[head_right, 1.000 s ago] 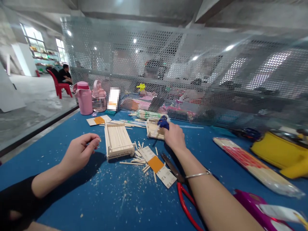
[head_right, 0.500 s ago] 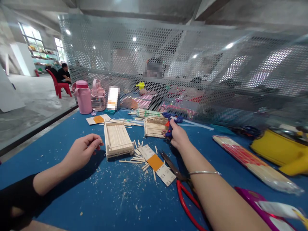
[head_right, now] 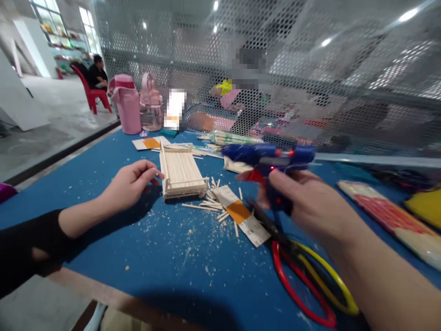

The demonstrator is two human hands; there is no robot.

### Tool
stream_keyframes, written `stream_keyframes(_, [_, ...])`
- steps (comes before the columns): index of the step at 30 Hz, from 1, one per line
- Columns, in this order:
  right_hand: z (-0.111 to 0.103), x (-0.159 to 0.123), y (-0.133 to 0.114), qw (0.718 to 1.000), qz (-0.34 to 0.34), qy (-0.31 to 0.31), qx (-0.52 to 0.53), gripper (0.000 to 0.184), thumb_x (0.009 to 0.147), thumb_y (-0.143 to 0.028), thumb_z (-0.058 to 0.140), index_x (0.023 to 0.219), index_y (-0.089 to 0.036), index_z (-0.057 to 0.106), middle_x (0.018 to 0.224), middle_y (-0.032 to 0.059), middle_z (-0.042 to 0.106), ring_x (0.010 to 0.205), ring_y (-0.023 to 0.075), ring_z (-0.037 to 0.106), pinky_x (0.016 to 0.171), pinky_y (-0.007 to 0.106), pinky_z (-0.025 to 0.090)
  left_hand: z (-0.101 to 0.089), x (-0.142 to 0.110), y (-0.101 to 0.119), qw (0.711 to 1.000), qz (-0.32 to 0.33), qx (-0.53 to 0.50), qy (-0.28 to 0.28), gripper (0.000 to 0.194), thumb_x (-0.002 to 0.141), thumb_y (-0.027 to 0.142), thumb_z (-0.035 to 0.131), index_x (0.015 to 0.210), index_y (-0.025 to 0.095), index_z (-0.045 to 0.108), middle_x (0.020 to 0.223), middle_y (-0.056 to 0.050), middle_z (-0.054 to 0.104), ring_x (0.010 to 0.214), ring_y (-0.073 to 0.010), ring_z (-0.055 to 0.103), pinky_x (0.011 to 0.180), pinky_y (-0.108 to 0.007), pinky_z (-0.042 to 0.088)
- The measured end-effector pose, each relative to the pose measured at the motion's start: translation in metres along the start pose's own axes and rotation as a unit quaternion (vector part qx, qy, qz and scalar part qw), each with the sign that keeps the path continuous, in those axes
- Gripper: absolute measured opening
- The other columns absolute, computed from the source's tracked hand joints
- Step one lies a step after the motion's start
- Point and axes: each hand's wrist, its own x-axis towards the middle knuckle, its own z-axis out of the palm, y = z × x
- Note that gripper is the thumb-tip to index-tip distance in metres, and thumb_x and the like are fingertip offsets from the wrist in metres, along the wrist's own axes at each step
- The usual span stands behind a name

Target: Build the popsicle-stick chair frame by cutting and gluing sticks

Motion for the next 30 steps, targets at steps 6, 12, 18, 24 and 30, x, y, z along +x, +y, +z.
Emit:
stream_keyframes(6, [0.048,-0.023,-0.016,0.993,-0.019,-0.073,-0.091,0.062,0.071,-0.077,0.045,0.044,-0.022,0.056,0.046,0.0029,0.052,0.045,0.0143,0.045,0.05,0.032,0.039,-0.002,-0.002,0.003,1.0,0.015,-0.006,0.0,0.018,0.09,0.027,0.043,0.08,0.018,0.055,0.082,-0.005,0.067,0.075,-0.016,0.064,0.059,-0.026,0.048])
stream_keyframes(12, [0.053,-0.026,-0.019,0.988,-0.035,-0.049,-0.143,0.064,0.074,-0.077,0.041,0.041,-0.024,0.052,0.04,0.0016,0.047,0.039,0.0135,0.04,0.047,0.032,0.04,-0.001,-0.001,0.004,1.0,0.026,0.013,-0.001,0.016,0.089,0.024,0.045,0.08,0.017,0.056,0.085,-0.006,0.069,0.076,-0.0157,0.064,0.061,-0.026,0.048])
stream_keyframes(18, [0.059,-0.028,-0.015,0.986,-0.029,-0.023,-0.162,0.061,0.074,-0.074,0.041,0.042,-0.024,0.052,0.04,0.0023,0.051,0.036,0.0128,0.041,0.039,0.03,0.037,0.0,-0.001,0.002,0.999,0.031,0.03,0.003,0.017,0.089,0.025,0.045,0.082,0.017,0.058,0.087,-0.006,0.07,0.076,-0.0155,0.064,0.06,-0.026,0.047])
stream_keyframes(24, [0.06,-0.027,-0.012,0.987,-0.013,-0.023,-0.162,0.057,0.075,-0.073,0.04,0.059,-0.022,0.06,0.049,0.0044,0.06,0.042,0.0169,0.052,0.04,0.03,0.04,-0.001,-0.002,0.004,0.999,0.029,0.021,0.003,0.017,0.089,0.024,0.046,0.081,0.016,0.058,0.086,-0.006,0.07,0.074,-0.0146,0.063,0.061,-0.026,0.047])
stream_keyframes(30, [0.062,-0.028,-0.014,0.987,-0.014,-0.02,-0.159,0.056,0.074,-0.074,0.04,0.065,-0.023,0.061,0.044,0.002,0.057,0.04,0.0166,0.05,0.038,0.029,0.04,-0.001,-0.002,0.006,0.999,0.026,0.022,-0.001,0.017,0.089,0.024,0.046,0.082,0.016,0.059,0.087,-0.006,0.07,0.076,-0.0152,0.063,0.062,-0.026,0.047])
